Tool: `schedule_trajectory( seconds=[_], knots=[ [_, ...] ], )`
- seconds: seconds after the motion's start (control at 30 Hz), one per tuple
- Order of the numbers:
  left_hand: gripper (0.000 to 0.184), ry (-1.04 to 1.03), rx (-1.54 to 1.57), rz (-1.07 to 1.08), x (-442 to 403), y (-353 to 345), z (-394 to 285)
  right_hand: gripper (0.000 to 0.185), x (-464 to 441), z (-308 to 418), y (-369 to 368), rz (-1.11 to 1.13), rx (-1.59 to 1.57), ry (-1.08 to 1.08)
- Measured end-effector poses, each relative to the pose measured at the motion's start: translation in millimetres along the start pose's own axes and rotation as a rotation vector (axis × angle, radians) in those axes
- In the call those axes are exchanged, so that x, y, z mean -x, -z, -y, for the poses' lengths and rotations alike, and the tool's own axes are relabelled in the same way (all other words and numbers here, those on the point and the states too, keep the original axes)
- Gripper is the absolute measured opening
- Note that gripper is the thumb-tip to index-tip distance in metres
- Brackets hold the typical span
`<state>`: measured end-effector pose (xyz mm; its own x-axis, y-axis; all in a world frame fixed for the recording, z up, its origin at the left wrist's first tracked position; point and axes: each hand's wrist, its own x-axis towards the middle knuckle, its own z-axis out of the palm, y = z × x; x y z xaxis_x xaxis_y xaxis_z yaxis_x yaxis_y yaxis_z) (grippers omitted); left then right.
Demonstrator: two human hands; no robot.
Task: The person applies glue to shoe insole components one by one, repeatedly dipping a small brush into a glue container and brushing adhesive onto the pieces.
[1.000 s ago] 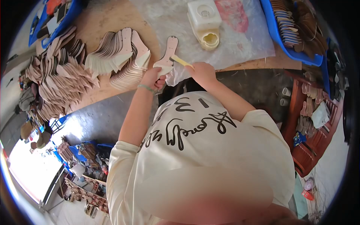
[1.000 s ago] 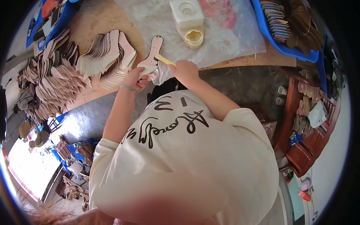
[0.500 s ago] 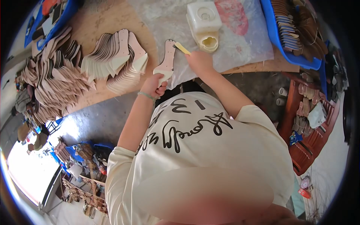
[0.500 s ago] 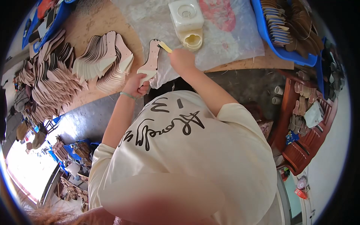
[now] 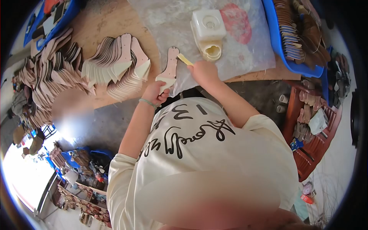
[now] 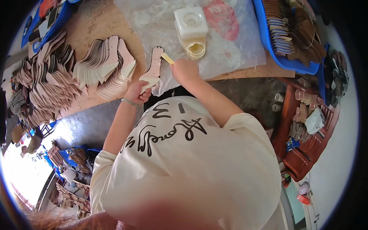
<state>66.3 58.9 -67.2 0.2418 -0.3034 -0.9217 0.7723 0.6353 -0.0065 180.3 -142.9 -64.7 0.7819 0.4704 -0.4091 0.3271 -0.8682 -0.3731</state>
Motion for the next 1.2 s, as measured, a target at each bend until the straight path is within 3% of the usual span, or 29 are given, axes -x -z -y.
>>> schedule_trajectory(
  seconds=[0.23,0.53,0.63,0.93,1.07,1.2],
  knots=[
    [0.016,0.021,-0.025,0.000,-2,4,-1,0.029,-47,4,-1,-0.062,0.119,0.072],
    [0.015,0.017,-0.050,-0.003,3,-1,0,0.032,-69,12,-16,-0.028,0.193,0.207],
    [0.014,0.033,0.007,0.040,-4,7,8,0.035,-49,23,-15,0.014,0.118,0.164],
    [0.014,-0.060,0.009,-0.002,-10,5,25,0.039,14,15,-23,0.154,-0.027,0.305],
    [0.014,-0.117,-0.059,-0.051,-12,0,34,0.040,10,11,-35,0.231,-0.239,0.250],
    [0.013,-0.206,-0.193,-0.071,-9,-2,36,0.043,-1,7,-35,0.497,-0.521,0.071]
  ],
)
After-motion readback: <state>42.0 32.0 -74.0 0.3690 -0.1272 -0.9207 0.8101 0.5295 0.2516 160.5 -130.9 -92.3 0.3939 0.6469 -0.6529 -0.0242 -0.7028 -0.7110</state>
